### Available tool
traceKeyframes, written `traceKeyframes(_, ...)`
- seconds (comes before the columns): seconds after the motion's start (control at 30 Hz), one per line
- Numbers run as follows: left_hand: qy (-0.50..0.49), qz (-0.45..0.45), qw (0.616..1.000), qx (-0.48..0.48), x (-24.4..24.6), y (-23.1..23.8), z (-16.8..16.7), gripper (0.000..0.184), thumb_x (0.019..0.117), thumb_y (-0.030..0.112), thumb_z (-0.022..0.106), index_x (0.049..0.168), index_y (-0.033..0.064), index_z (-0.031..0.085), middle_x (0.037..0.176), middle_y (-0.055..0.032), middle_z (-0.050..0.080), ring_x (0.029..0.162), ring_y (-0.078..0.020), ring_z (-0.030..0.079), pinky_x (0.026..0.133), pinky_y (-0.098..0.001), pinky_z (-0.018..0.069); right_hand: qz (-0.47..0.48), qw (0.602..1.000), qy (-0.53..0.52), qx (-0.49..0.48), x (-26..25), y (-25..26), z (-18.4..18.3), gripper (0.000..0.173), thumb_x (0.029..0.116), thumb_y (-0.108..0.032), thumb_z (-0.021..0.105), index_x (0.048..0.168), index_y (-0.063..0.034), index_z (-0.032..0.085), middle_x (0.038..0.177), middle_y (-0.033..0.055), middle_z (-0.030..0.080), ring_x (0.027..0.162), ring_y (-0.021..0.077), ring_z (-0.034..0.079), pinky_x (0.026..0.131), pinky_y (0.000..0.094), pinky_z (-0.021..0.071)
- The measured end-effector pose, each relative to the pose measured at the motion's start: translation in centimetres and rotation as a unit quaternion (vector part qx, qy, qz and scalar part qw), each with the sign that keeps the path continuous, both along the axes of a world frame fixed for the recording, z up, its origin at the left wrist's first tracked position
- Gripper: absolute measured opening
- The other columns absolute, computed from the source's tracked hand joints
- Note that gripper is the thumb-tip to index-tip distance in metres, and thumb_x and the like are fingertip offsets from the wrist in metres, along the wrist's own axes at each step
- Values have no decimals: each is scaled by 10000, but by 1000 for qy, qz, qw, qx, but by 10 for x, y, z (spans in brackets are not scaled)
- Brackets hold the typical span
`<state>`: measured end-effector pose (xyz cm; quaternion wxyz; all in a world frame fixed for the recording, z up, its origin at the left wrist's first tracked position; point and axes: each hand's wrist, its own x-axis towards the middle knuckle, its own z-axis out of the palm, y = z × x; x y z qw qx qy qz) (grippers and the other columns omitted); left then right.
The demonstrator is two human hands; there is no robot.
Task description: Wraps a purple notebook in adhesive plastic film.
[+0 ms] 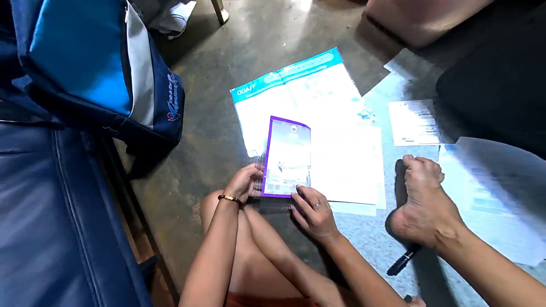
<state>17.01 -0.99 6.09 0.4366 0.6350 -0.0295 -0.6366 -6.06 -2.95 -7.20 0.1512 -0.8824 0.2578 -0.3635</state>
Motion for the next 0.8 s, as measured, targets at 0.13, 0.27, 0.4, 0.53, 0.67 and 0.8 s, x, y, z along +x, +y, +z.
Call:
traceKeyframes(0.13, 35, 43, 998, -24, 0, 3, 0, 254, 1062, 123, 355, 1142, 43, 582, 792, -87, 653, 633, -163, 651, 542, -294, 549, 4, 1000, -5, 0, 2, 0, -2, 301, 1023, -196, 517, 1191, -71, 734, 1241, 218, 696, 1133, 357, 652, 1009, 396, 475)
traceKeyframes(0.27, 5, 18, 998, -65, -2, 7, 4, 358, 1062, 178, 283, 1299, 65, 526, 916, -110, 683, 734, -195, 681, 607, -325, 566, -1, 1000, -18, 0, 5, -1, -3, 241, 1028, -125, 541, 1153, -81, 743, 1216, 196, 709, 1124, 337, 657, 1014, 380, 480)
traceKeyframes(0.4, -329, -118, 918, -187, -2, 22, 3, 737, 932, 209, 594, 1581, 62, 279, 1538, -150, 442, 1269, -208, 554, 975, -405, 506, -3, 999, -37, 3, 9, -6, -3, 218, 1027, -108, 546, 1095, -79, 751, 1189, 186, 722, 1121, 328, 669, 1018, 381, 493)
traceKeyframes(0.53, -477, -340, 764, -270, 6, 29, 20, 827, 601, 486, 920, 1324, 195, 644, 1683, -224, 105, 1517, -394, 241, 1133, -549, 390, -3, 998, -54, 44, 14, -7, 1, 213, 1033, -143, 561, 1038, -57, 756, 1178, 190, 725, 1112, 334, 678, 1001, 404, 513)
traceKeyframes(0.67, -482, -382, 756, -223, 9, 26, 19, 594, 596, 120, 956, 1137, 118, 712, 1636, -280, 197, 1388, -359, 453, 1066, -443, 471, 0, 990, -80, 119, 19, -8, 6, 228, 1023, -166, 587, 983, -20, 758, 1151, 210, 723, 1123, 335, 677, 1004, 408, 522)
traceKeyframes(0.8, -522, -298, 751, -273, 8, 31, -6, 303, 687, 88, 892, 960, 83, 759, 1524, -311, 365, 1186, -266, 614, 966, -354, 545, 5, 977, -110, 180, 20, -10, 11, 197, 997, -159, 624, 958, -18, 755, 1138, 243, 682, 1122, 282, 648, 1020, 311, 499)
